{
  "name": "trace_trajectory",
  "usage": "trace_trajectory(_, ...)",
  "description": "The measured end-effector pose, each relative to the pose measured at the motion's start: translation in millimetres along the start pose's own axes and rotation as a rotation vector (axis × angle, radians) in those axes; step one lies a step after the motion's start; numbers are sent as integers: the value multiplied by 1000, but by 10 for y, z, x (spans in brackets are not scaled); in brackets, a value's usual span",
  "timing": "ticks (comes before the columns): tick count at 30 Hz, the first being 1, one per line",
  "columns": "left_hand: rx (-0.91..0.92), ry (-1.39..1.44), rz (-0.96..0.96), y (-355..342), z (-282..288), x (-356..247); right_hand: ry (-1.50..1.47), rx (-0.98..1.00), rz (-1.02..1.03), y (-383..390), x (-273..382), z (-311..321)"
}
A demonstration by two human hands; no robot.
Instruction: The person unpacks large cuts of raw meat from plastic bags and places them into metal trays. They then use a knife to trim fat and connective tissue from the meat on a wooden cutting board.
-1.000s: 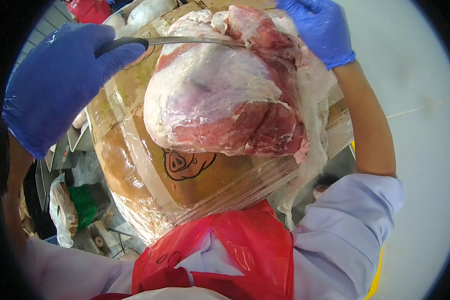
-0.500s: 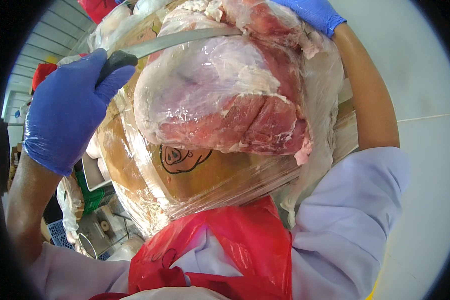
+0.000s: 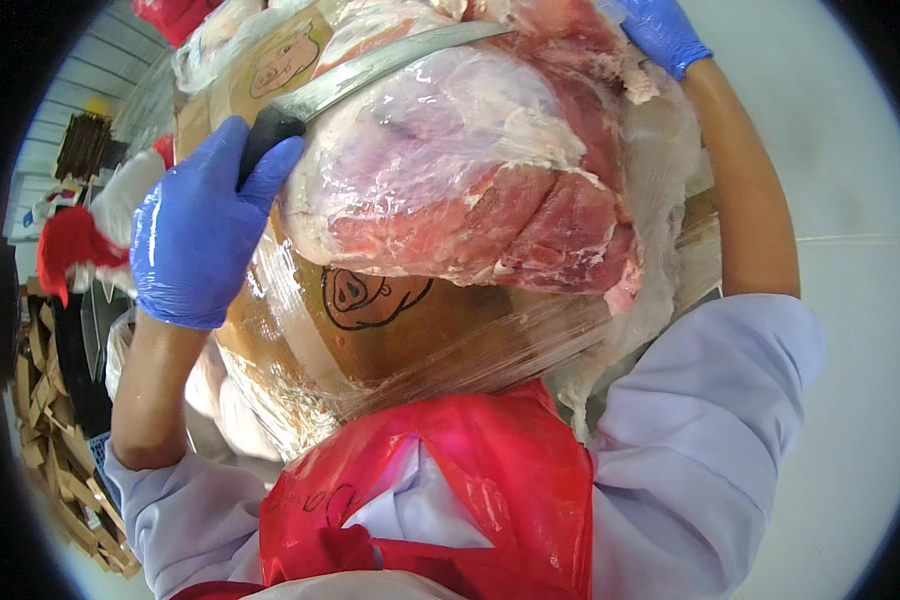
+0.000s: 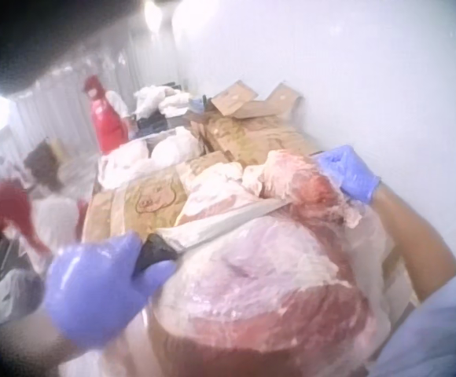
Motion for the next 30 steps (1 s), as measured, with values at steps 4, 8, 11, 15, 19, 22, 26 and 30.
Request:
trace_trajectory(4,29,29,-55,-137,69,105,-24,5,-11,51,106,-39)
trace_trajectory(8,97,-17,-129,-252,102,190,50,26,-66,100,84,3)
trace_trajectory(11,120,74,-142,-307,169,236,-24,4,-86,113,172,-35)
trace_trajectory(15,151,-116,-151,-489,431,357,-6,-22,-41,145,151,43)
trace_trajectory(19,191,-74,-207,-627,654,374,-37,-43,-62,81,162,-61)
trace_trajectory(22,91,-170,-423,-821,598,137,24,-5,-281,111,159,-31)
trace_trajectory(26,356,-40,-260,-1083,443,130,-44,-60,-107,129,167,-9)
trace_trajectory(30,273,-72,-404,-1249,62,439,-56,-73,8,130,119,-5)
Point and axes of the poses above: each hand's wrist, its own y-axis away from the middle knuckle, its own z-axis out of the back of the hand, x = y × z, the point moved 5 cm from there along -y, towards the middle knuckle, and after that the axes turned 4 degrees about -y, right-handed, at the moved point
